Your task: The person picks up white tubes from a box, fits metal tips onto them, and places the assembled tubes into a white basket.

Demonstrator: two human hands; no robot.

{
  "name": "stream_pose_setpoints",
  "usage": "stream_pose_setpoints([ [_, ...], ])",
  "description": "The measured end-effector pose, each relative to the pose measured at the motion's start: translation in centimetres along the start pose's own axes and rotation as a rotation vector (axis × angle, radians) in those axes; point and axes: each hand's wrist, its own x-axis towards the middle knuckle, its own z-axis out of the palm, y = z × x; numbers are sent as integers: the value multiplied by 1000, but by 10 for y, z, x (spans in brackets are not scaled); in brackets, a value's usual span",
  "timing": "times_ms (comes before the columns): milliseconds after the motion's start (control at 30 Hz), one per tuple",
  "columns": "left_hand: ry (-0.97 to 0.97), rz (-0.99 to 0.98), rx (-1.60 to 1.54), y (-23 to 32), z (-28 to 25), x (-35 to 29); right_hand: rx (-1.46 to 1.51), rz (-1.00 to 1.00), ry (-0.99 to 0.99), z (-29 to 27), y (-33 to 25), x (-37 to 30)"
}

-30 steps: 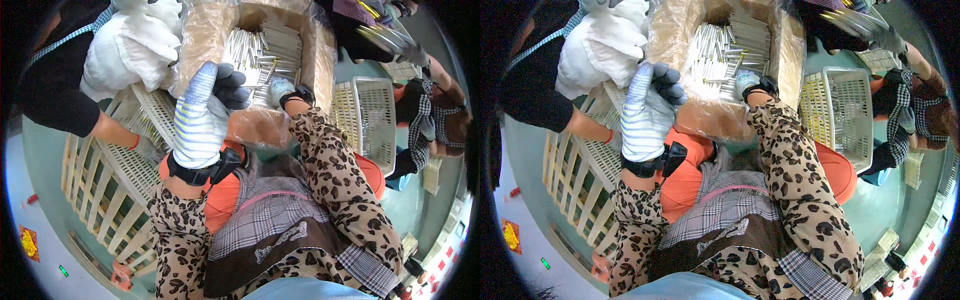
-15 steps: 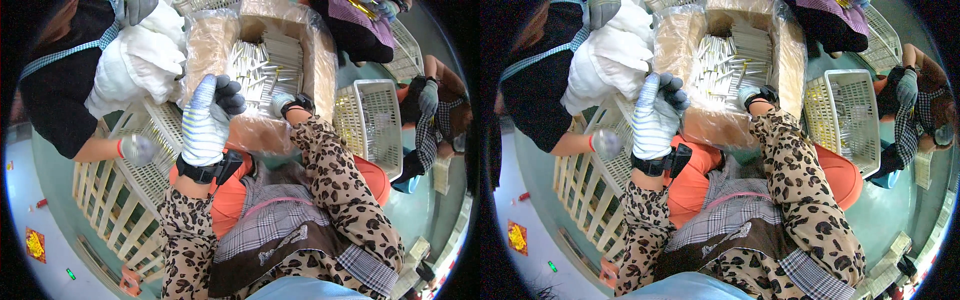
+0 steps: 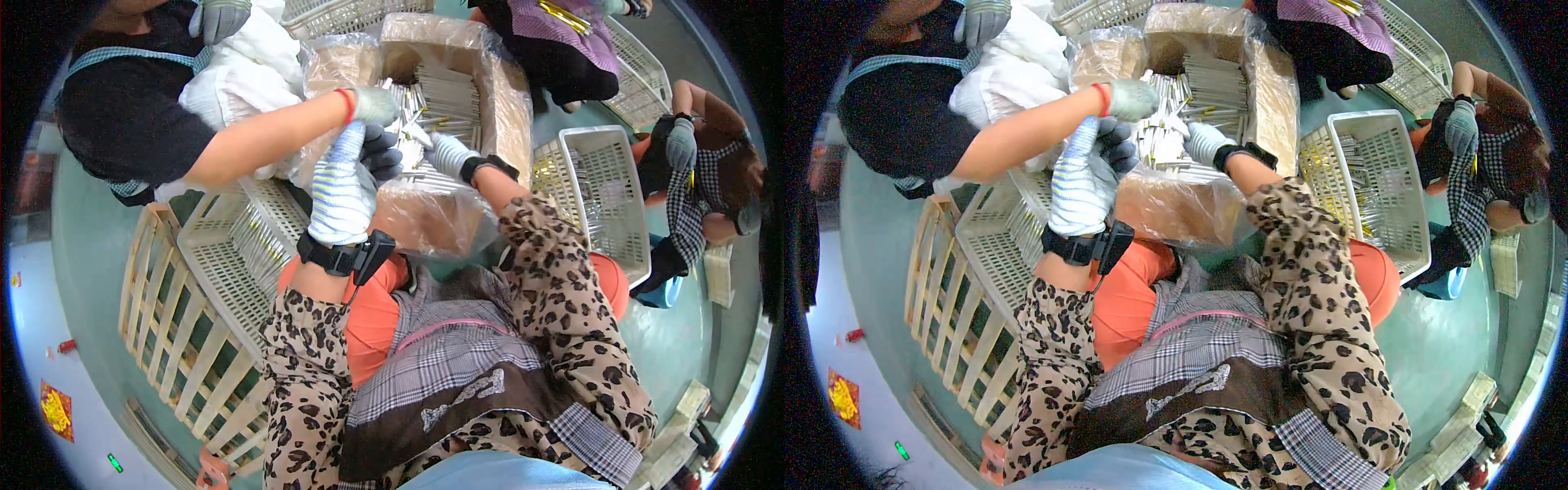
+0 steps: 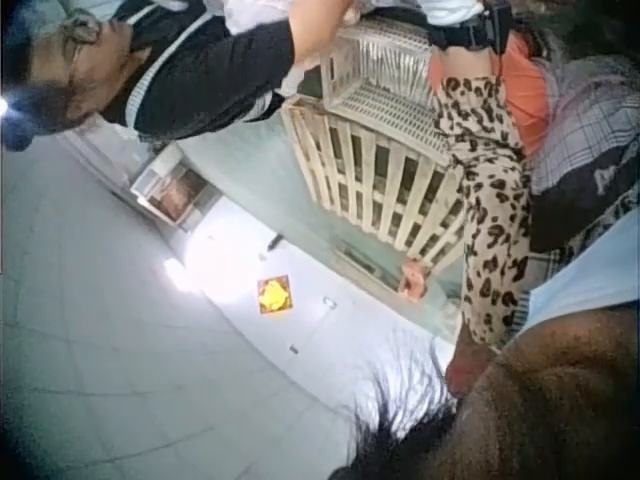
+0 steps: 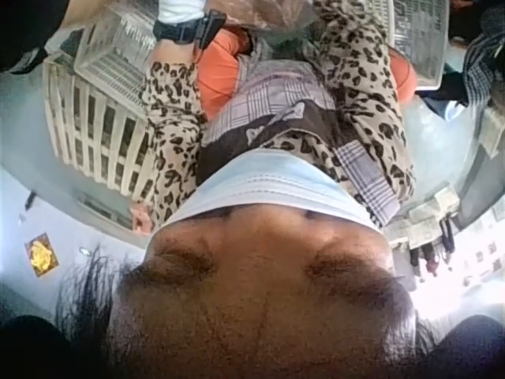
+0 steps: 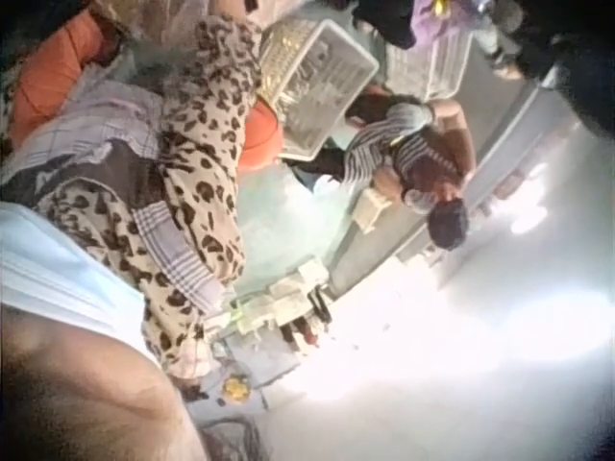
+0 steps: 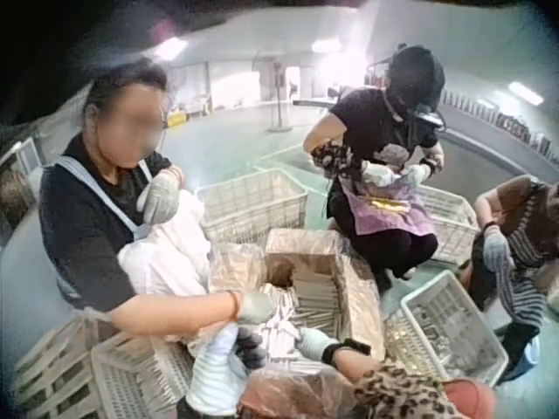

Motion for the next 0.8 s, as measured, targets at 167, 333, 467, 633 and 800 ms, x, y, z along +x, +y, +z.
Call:
stream_pose_setpoints([
  [167,-59,-44,43,-36,-16,18,1400,136,-198,-90,-49,-52],
  [333,-413,-273,362,-71,7,3,1551,-7,-115,-94,-68,-118],
  [467,-619,-80,412,-79,22,-14,1356,-54,26,-80,-53,-137],
  [633,-781,-106,812,-83,11,-12,1387,-6,41,-76,-72,-148],
  [800,-414,-127,205,-157,-14,4,1388,55,195,-57,-79,-142],
])
